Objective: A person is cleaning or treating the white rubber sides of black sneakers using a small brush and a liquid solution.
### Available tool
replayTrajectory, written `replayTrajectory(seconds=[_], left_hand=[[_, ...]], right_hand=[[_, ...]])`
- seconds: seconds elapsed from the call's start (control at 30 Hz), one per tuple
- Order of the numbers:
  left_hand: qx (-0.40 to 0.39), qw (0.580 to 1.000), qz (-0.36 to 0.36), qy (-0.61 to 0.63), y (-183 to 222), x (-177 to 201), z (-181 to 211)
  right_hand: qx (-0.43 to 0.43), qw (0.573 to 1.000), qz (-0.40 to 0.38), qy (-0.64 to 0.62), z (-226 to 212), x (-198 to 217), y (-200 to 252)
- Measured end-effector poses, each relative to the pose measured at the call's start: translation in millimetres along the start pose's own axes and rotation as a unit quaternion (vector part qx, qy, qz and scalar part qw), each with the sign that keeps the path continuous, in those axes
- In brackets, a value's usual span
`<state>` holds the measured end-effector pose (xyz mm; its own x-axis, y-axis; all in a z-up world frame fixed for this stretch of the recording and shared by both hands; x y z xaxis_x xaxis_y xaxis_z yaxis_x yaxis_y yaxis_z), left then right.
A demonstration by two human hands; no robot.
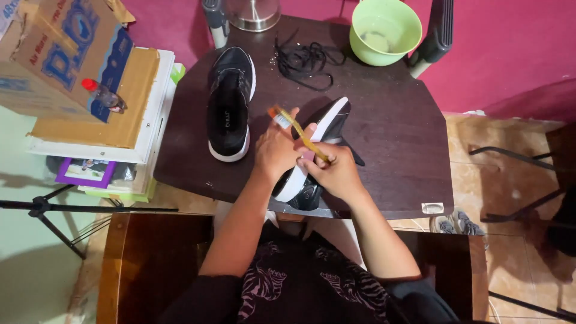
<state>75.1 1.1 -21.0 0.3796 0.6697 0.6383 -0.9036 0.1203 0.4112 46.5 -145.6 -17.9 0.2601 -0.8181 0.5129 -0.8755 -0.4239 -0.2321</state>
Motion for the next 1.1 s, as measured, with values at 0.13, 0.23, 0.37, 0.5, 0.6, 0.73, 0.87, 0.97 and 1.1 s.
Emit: replayTrajectory(seconds=[0.13, 0.23, 0.37, 0.5, 0.6, 0.73, 0.87, 0.97, 1.1], left_hand=[[-0.004, 1.0, 0.009, 0.0, -2.3, -1.1, -2.9], [0.012, 0.999, 0.02, -0.024, 7.5, 2.9, -4.9], [0.01, 0.999, 0.033, -0.01, 11.3, 6.9, -3.8], [0.058, 0.998, 0.009, 0.009, 12.7, 1.7, -8.8], [0.04, 0.999, 0.028, -0.01, 19.0, 11.2, -5.0], [-0.091, 0.989, 0.117, 0.006, 41.4, 12.3, -26.6], [-0.246, 0.959, 0.065, 0.126, 65.8, -13.1, -60.1], [-0.257, 0.964, 0.005, 0.075, 79.7, -55.9, -82.6], [-0.352, 0.934, 0.044, -0.037, 73.8, -68.5, -80.4]], right_hand=[[0.038, 0.999, -0.005, -0.037, -17.2, -3.7, -2.9], [0.084, 0.996, -0.014, -0.03, -34.7, -4.5, -1.7], [0.137, 0.99, 0.007, 0.012, -37.2, -6.4, 2.7], [0.12, 0.99, 0.054, -0.042, -17.0, -11.9, 7.8], [0.036, 0.984, 0.114, -0.135, 10.8, 0.2, 22.9], [-0.051, 0.97, 0.149, -0.185, 49.3, 37.1, 66.0], [-0.156, 0.94, 0.195, -0.234, 92.9, 74.4, 116.7], [-0.219, 0.944, 0.164, -0.184, 109.3, 87.6, 154.7], [-0.221, 0.918, 0.067, -0.323, 103.6, 68.8, 171.3]])
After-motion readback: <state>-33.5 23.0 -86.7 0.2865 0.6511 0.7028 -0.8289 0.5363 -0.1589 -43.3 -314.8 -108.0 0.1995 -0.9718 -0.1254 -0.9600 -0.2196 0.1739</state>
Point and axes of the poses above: each hand's wrist, its own y-axis away from the middle knuckle, its own x-axis out of the back of the hand, z = x × y, the point moved 8 cm from there along -y, towards the middle knuckle, and after that the axes turned 10 degrees about -z, right-handed, at the moved point
